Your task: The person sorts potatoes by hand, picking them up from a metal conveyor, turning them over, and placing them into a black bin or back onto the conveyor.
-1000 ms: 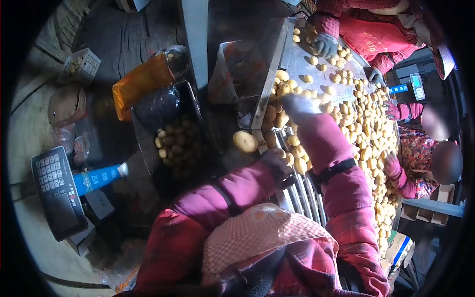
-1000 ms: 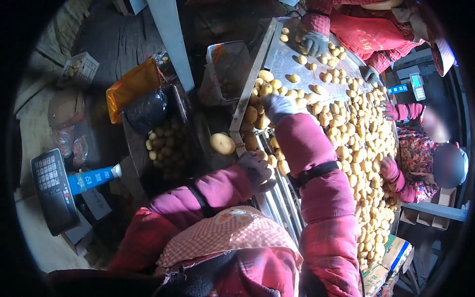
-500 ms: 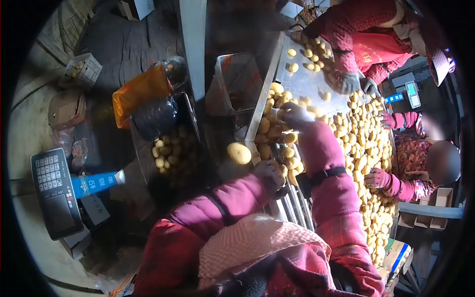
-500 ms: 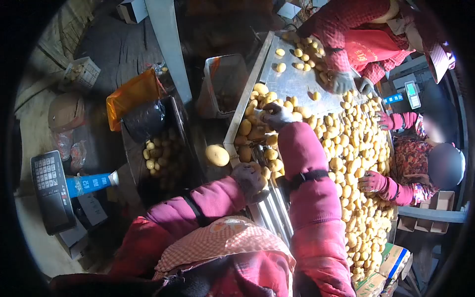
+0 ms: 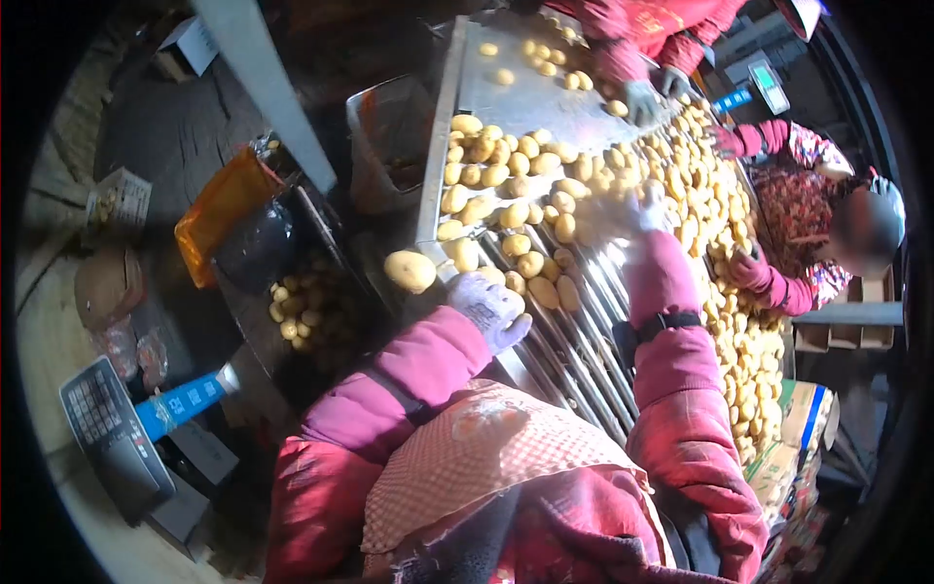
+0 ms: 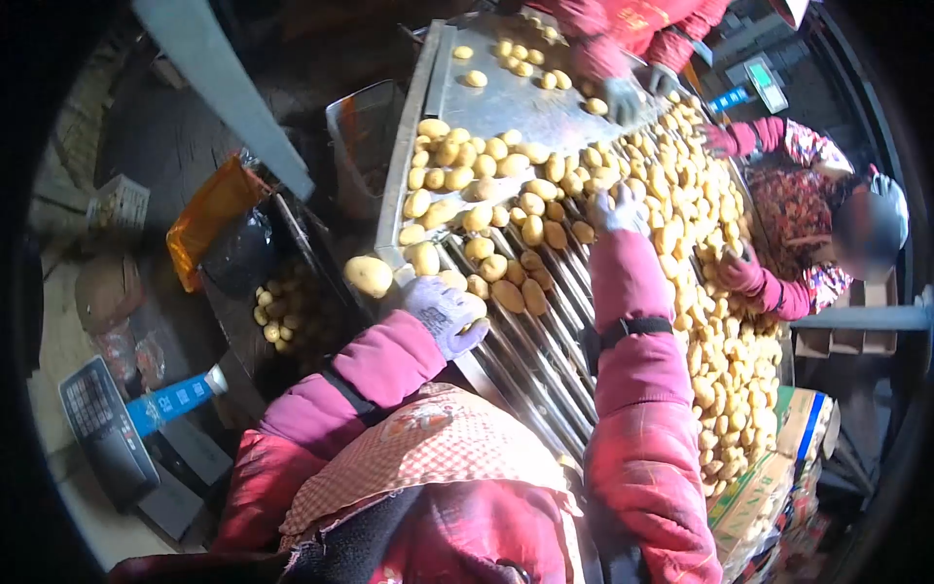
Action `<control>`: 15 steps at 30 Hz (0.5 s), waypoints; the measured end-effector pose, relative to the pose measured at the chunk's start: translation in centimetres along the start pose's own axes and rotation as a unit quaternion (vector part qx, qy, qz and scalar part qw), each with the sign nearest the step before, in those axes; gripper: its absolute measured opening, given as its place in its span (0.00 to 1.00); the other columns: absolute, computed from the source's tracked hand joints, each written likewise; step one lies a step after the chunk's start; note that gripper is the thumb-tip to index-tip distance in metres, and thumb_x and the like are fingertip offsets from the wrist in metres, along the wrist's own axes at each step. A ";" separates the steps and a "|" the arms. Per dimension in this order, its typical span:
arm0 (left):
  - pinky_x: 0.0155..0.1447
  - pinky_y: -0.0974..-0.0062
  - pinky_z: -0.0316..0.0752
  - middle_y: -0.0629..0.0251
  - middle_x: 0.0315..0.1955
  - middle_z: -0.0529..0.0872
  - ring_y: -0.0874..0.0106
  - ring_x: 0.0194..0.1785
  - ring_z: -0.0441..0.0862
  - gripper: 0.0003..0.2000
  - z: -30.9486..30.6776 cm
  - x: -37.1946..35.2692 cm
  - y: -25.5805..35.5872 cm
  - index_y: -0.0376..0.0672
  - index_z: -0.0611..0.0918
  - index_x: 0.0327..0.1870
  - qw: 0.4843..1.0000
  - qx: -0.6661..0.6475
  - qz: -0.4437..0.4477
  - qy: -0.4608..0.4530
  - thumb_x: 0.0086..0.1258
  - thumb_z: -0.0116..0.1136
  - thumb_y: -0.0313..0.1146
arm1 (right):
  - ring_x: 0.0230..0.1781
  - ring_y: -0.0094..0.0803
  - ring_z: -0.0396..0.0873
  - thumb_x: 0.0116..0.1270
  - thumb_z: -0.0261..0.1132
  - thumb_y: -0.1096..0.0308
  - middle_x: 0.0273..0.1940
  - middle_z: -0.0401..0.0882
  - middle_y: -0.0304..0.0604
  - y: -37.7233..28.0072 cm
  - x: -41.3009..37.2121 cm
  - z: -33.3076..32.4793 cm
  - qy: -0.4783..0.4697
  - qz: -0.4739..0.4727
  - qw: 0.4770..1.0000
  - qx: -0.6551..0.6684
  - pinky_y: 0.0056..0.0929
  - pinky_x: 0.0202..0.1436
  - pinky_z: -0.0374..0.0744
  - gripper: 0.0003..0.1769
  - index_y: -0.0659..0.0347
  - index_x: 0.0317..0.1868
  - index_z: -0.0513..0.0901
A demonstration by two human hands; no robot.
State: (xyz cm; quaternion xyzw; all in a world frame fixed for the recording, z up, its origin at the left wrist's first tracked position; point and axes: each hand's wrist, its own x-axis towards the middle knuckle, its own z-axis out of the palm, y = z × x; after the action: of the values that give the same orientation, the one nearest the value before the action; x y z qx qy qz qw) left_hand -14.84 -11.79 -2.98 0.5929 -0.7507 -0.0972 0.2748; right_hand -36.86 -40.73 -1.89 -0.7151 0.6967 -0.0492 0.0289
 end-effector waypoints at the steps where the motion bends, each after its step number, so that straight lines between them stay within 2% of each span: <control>1: 0.41 0.61 0.70 0.65 0.23 0.81 0.62 0.33 0.79 0.10 0.3 0.0 -0.2 0.52 0.83 0.26 0.999 -0.028 0.014 0.027 0.56 0.60 0.48 | 0.67 0.50 0.64 0.64 0.54 0.39 0.69 0.61 0.52 7.6 2.7 4.6 -0.021 -0.068 0.985 -0.155 0.42 0.68 0.65 0.37 0.48 0.69 0.65; 2: 0.41 0.61 0.70 0.65 0.23 0.81 0.62 0.33 0.79 0.10 0.0 0.2 -0.1 0.52 0.83 0.26 0.999 -0.026 0.022 0.018 0.56 0.60 0.48 | 0.70 0.46 0.59 0.62 0.54 0.37 0.71 0.59 0.49 7.3 -0.5 2.2 0.002 0.039 0.999 0.014 0.43 0.71 0.60 0.40 0.45 0.71 0.62; 4: 0.40 0.60 0.70 0.65 0.23 0.81 0.62 0.31 0.78 0.10 -0.7 0.7 0.3 0.52 0.82 0.25 1.000 0.005 0.015 -0.015 0.56 0.59 0.47 | 0.74 0.42 0.53 0.62 0.55 0.36 0.73 0.55 0.45 6.3 -4.5 0.6 -0.052 0.064 0.996 -0.023 0.47 0.74 0.54 0.40 0.41 0.71 0.62; 5: 0.38 0.60 0.70 0.65 0.22 0.80 0.62 0.30 0.78 0.10 -0.3 0.6 0.3 0.52 0.82 0.25 0.999 0.012 0.029 0.022 0.56 0.60 0.47 | 0.75 0.41 0.50 0.61 0.56 0.35 0.73 0.55 0.44 6.0 -4.9 1.3 -0.030 0.063 0.996 -0.054 0.51 0.74 0.49 0.39 0.39 0.70 0.65; 6: 0.38 0.60 0.70 0.65 0.22 0.80 0.62 0.30 0.78 0.10 -0.1 0.5 0.4 0.52 0.82 0.25 0.999 0.016 0.038 0.010 0.56 0.60 0.47 | 0.74 0.43 0.51 0.60 0.56 0.33 0.72 0.56 0.44 4.3 -5.2 -1.1 -0.078 0.024 0.996 -0.033 0.54 0.73 0.50 0.37 0.36 0.68 0.68; 8: 0.37 0.60 0.70 0.65 0.22 0.79 0.62 0.30 0.78 0.09 0.1 0.3 0.6 0.53 0.82 0.25 0.998 0.045 0.024 0.041 0.55 0.60 0.46 | 0.74 0.44 0.51 0.60 0.56 0.33 0.71 0.58 0.45 0.9 -5.9 -2.7 -0.095 0.018 0.993 -0.067 0.55 0.73 0.50 0.35 0.32 0.66 0.69; 10: 0.38 0.60 0.70 0.65 0.22 0.79 0.62 0.30 0.78 0.08 1.1 0.4 0.2 0.53 0.82 0.25 0.998 0.039 0.042 0.034 0.54 0.61 0.45 | 0.74 0.44 0.51 0.61 0.56 0.35 0.70 0.59 0.47 -0.9 -5.7 -3.6 -0.194 -0.054 0.979 0.040 0.58 0.72 0.49 0.32 0.30 0.65 0.70; 12: 0.41 0.60 0.69 0.66 0.24 0.80 0.61 0.34 0.78 0.10 0.8 0.6 0.6 0.52 0.82 0.23 0.997 0.023 0.048 0.056 0.53 0.61 0.47 | 0.70 0.46 0.57 0.64 0.54 0.40 0.66 0.64 0.51 -3.3 -7.0 -1.7 -0.104 -0.159 0.981 -0.046 0.58 0.70 0.53 0.29 0.37 0.63 0.72; 14: 0.41 0.60 0.69 0.67 0.24 0.80 0.62 0.35 0.78 0.10 0.7 0.3 0.7 0.52 0.82 0.23 0.996 0.065 0.040 0.048 0.53 0.61 0.47 | 0.71 0.44 0.57 0.65 0.54 0.39 0.65 0.65 0.51 -5.5 -9.3 -0.6 -0.028 -0.153 0.984 -0.083 0.57 0.70 0.53 0.29 0.36 0.64 0.71; 15: 0.41 0.60 0.69 0.67 0.24 0.80 0.63 0.35 0.78 0.09 0.6 0.2 0.9 0.52 0.81 0.22 0.994 0.095 0.034 0.040 0.52 0.61 0.46 | 0.72 0.45 0.55 0.65 0.53 0.40 0.68 0.63 0.52 -6.1 -9.8 -1.6 -0.099 -0.168 0.979 -0.067 0.55 0.71 0.52 0.30 0.34 0.66 0.69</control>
State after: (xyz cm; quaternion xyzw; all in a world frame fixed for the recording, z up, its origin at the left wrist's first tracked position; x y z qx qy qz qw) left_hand -15.92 -11.86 -2.96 0.5939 -0.7645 0.0076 0.2505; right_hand -31.21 -30.74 0.08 -0.8236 0.5620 0.0646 0.0405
